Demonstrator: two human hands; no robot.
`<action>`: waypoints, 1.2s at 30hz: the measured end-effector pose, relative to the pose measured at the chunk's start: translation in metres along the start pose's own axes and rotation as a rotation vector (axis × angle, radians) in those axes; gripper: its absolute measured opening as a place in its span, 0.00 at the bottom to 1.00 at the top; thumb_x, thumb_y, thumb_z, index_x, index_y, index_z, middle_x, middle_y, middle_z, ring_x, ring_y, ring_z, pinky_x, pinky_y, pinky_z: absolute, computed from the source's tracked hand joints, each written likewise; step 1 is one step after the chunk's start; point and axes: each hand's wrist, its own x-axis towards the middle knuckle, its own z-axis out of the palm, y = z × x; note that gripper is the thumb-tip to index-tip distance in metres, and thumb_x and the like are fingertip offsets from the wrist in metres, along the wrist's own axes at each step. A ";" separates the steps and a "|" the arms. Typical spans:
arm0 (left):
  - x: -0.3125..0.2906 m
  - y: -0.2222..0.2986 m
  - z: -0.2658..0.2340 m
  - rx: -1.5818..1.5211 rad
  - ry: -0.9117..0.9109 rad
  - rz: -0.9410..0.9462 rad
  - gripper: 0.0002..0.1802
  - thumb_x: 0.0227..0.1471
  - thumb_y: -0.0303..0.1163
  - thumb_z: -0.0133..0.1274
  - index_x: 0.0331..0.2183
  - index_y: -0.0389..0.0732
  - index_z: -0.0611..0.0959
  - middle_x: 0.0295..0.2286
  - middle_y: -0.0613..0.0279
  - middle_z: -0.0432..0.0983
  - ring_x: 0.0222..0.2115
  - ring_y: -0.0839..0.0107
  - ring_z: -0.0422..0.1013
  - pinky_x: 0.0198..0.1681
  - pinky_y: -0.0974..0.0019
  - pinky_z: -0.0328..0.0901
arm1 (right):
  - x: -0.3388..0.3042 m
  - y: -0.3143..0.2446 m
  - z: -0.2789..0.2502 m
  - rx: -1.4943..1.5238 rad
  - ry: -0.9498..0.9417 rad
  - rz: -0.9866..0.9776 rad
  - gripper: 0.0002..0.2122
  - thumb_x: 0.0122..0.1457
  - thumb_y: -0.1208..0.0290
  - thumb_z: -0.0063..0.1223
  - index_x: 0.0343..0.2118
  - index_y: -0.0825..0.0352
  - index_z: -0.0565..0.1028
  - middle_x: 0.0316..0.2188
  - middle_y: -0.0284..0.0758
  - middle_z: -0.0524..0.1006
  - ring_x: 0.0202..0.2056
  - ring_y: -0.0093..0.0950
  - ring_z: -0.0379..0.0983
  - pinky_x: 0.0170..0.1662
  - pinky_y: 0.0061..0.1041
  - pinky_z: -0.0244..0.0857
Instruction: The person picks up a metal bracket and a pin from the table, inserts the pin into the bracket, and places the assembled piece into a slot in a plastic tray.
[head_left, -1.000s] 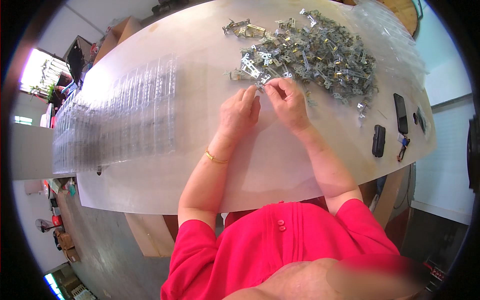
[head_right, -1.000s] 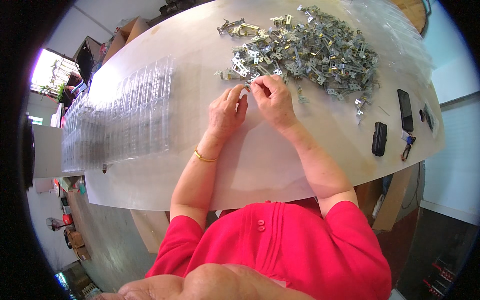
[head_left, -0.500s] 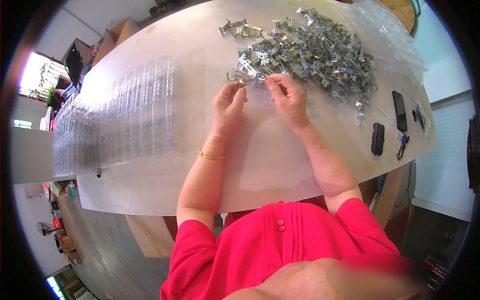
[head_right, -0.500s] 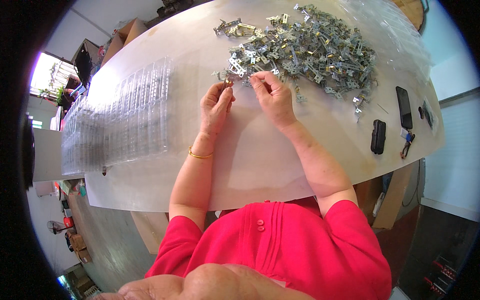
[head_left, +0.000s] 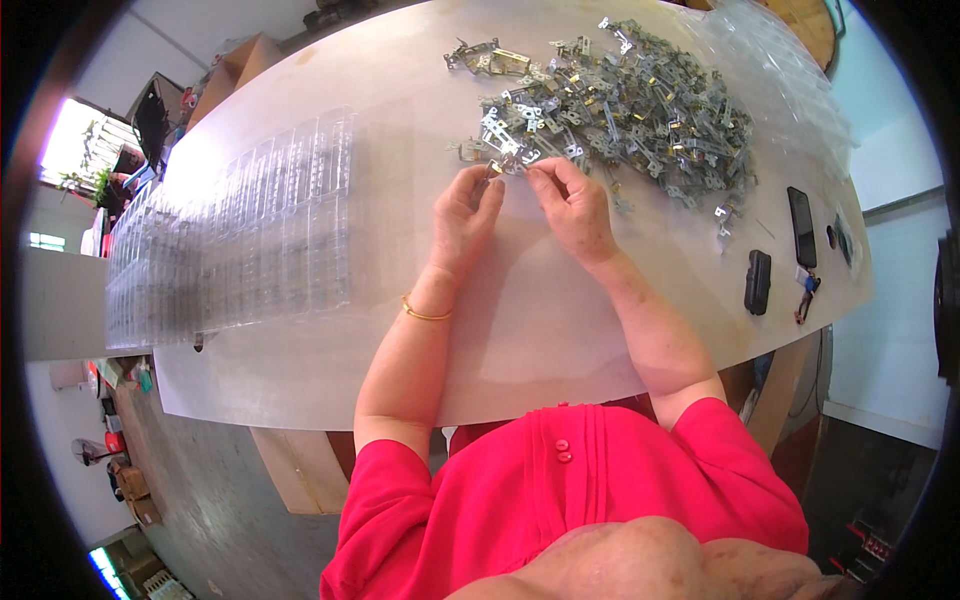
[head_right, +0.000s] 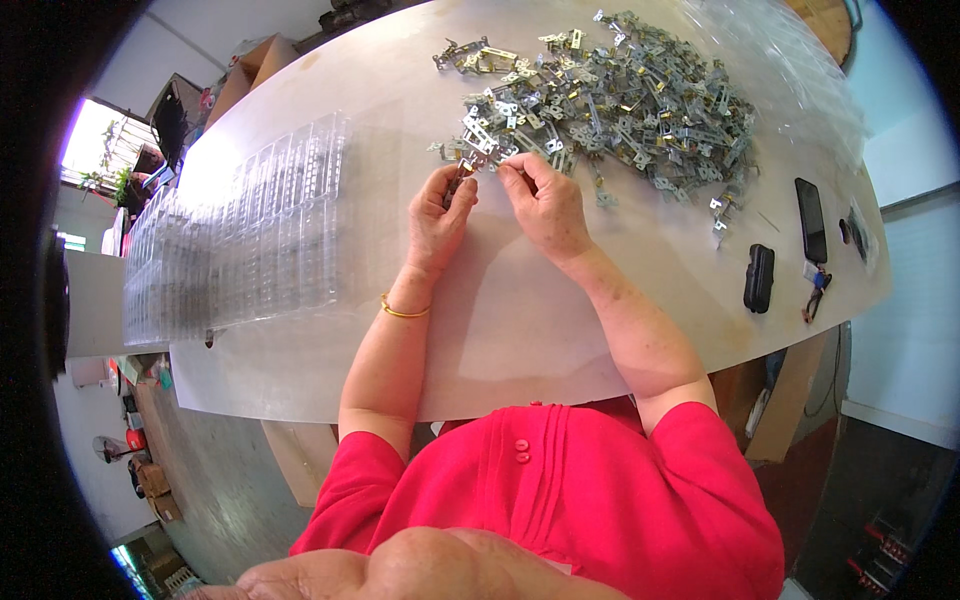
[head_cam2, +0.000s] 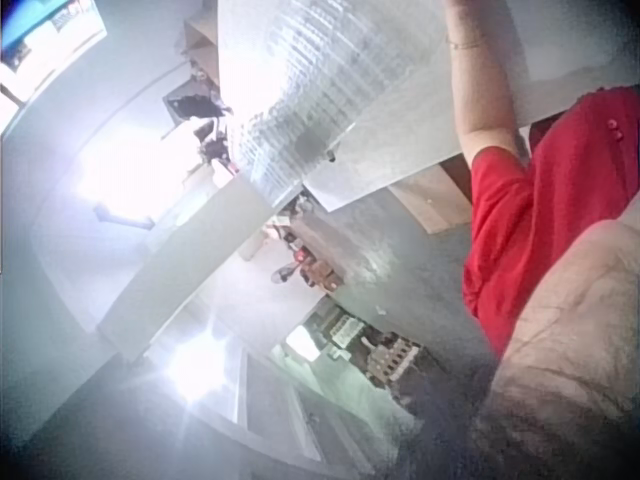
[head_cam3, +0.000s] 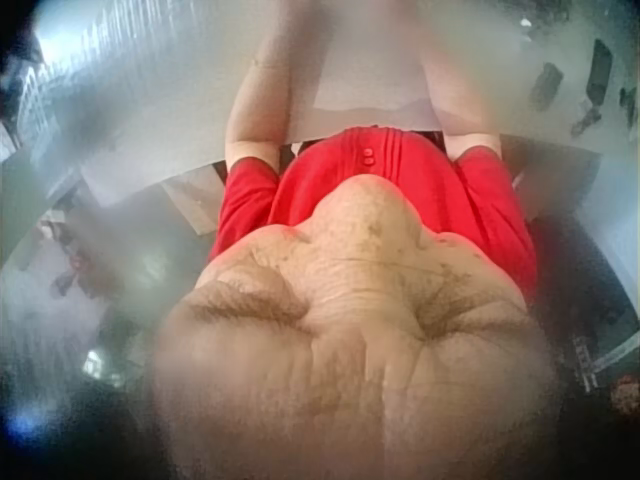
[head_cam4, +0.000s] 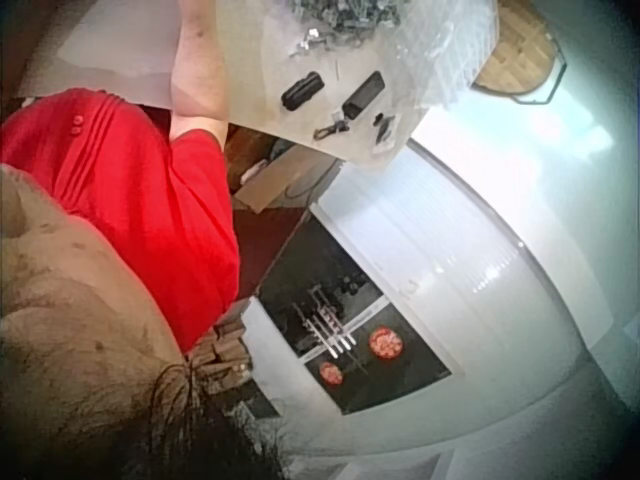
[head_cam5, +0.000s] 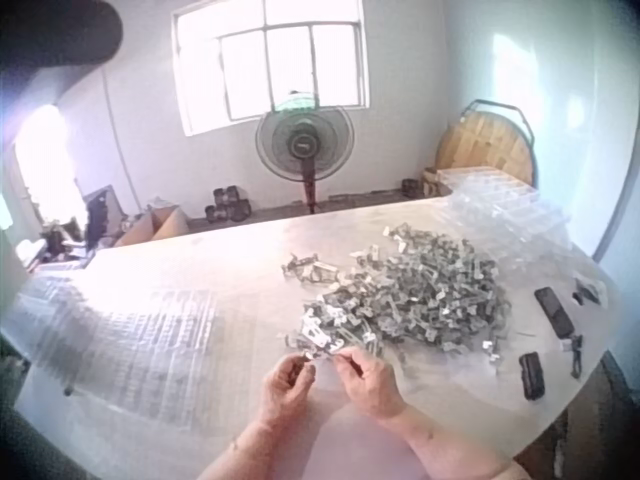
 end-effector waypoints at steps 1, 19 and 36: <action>-0.001 0.001 0.000 0.031 0.010 0.032 0.12 0.59 0.30 0.56 0.43 0.35 0.80 0.26 0.72 0.74 0.24 0.85 0.66 0.28 0.77 0.63 | 0.000 0.000 -0.001 -0.034 0.004 -0.013 0.04 0.63 0.71 0.58 0.36 0.65 0.78 0.17 0.28 0.72 0.20 0.15 0.65 0.24 0.21 0.61; -0.002 0.004 0.002 0.405 0.009 0.491 0.15 0.49 0.22 0.60 0.42 0.36 0.81 0.26 0.58 0.76 0.20 0.71 0.70 0.25 0.68 0.67 | 0.007 -0.003 -0.012 0.357 -0.206 0.352 0.09 0.69 0.70 0.45 0.41 0.65 0.78 0.25 0.28 0.76 0.25 0.16 0.70 0.30 0.19 0.67; -0.012 0.015 0.007 0.163 -0.170 0.188 0.09 0.53 0.24 0.57 0.39 0.35 0.81 0.23 0.68 0.73 0.20 0.81 0.66 0.25 0.73 0.64 | 0.014 -0.003 -0.024 0.457 -0.066 0.235 0.05 0.65 0.68 0.55 0.35 0.61 0.77 0.31 0.25 0.78 0.31 0.13 0.69 0.32 0.14 0.63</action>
